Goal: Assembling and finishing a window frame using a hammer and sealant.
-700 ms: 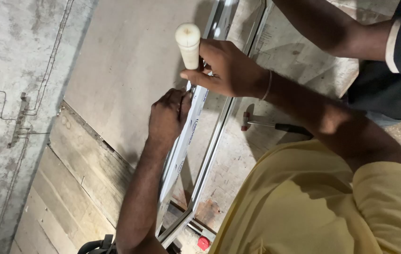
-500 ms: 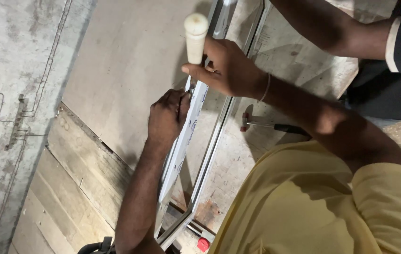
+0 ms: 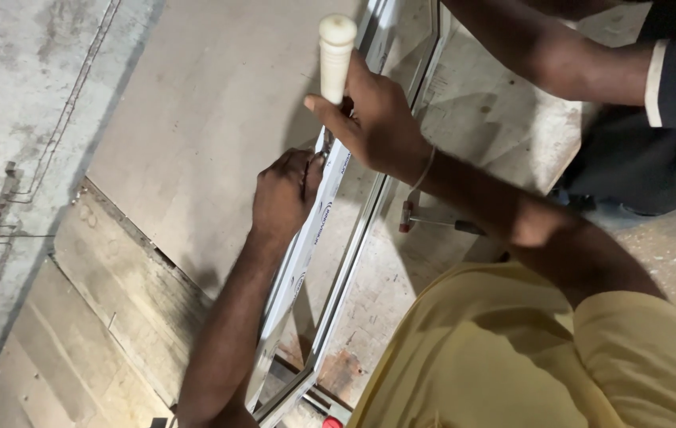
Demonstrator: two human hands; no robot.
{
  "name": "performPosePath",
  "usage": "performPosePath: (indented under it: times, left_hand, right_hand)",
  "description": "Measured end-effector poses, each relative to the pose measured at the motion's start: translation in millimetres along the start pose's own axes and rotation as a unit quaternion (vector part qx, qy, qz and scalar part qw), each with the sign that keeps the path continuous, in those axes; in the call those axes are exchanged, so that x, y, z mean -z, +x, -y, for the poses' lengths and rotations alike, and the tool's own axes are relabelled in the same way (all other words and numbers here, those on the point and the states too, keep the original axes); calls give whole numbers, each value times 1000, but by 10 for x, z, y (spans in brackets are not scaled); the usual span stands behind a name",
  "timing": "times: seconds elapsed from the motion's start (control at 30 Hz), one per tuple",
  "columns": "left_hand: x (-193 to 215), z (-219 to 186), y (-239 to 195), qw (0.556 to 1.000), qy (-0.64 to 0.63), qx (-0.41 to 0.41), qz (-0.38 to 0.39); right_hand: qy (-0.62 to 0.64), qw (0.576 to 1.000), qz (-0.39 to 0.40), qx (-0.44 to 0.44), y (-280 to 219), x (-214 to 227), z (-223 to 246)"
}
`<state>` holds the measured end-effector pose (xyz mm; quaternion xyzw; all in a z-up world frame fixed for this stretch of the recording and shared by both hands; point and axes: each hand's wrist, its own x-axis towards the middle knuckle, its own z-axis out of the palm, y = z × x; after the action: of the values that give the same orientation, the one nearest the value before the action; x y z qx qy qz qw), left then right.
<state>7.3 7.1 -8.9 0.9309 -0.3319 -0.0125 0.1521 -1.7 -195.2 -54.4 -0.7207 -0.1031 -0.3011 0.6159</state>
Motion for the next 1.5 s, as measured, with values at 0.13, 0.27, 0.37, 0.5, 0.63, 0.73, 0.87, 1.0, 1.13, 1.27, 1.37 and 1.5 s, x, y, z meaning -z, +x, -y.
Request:
performPosePath:
  times: [0.13, 0.27, 0.37, 0.5, 0.63, 0.73, 0.87, 1.0, 1.13, 1.27, 1.37, 1.5]
  left_hand:
    - [9, 28, 22, 1000, 8, -8, -1]
    - [113, -101, 27, 998, -18, 46, 30]
    - [76, -49, 52, 999, -17, 38, 20]
    - [7, 85, 45, 996, 37, -22, -75]
    - [432, -455, 361, 977, -7, -154, -144]
    - [468, -785, 707, 962, -52, -220, -152]
    - [132, -800, 1003, 953, -267, -145, -4]
    - [47, -734, 1030, 910, -391, -117, 79]
    - [-53, -626, 1018, 894, -412, -137, 110]
    - [-91, -651, 990, 919, -334, -148, 145]
    - [-124, -795, 935, 941, -264, -126, 172]
    - [-116, -950, 941, 955, -186, -65, 224]
  right_hand:
    - [8, 1000, 18, 21, -32, -130, -175]
    - [-37, 998, 28, -32, -161, -110, -182]
    - [-43, 996, 60, -45, -101, 20, 33]
    - [-12, 994, 95, -49, -174, -19, -89]
    - [-7, 996, 83, -43, -222, 76, 62]
    - [-20, 998, 58, 16, -266, 96, -20]
    - [-124, 984, 121, -45, -446, 135, -265]
    - [19, 995, 95, -19, -518, 291, -88]
    - [32, 991, 73, -105, -1070, 438, -401]
    - [-86, 973, 77, -202, -1948, 499, -1074]
    - [-219, 937, 184, -200, -2452, 580, -1461]
    - [-326, 848, 366, -201, -3472, 711, -2175]
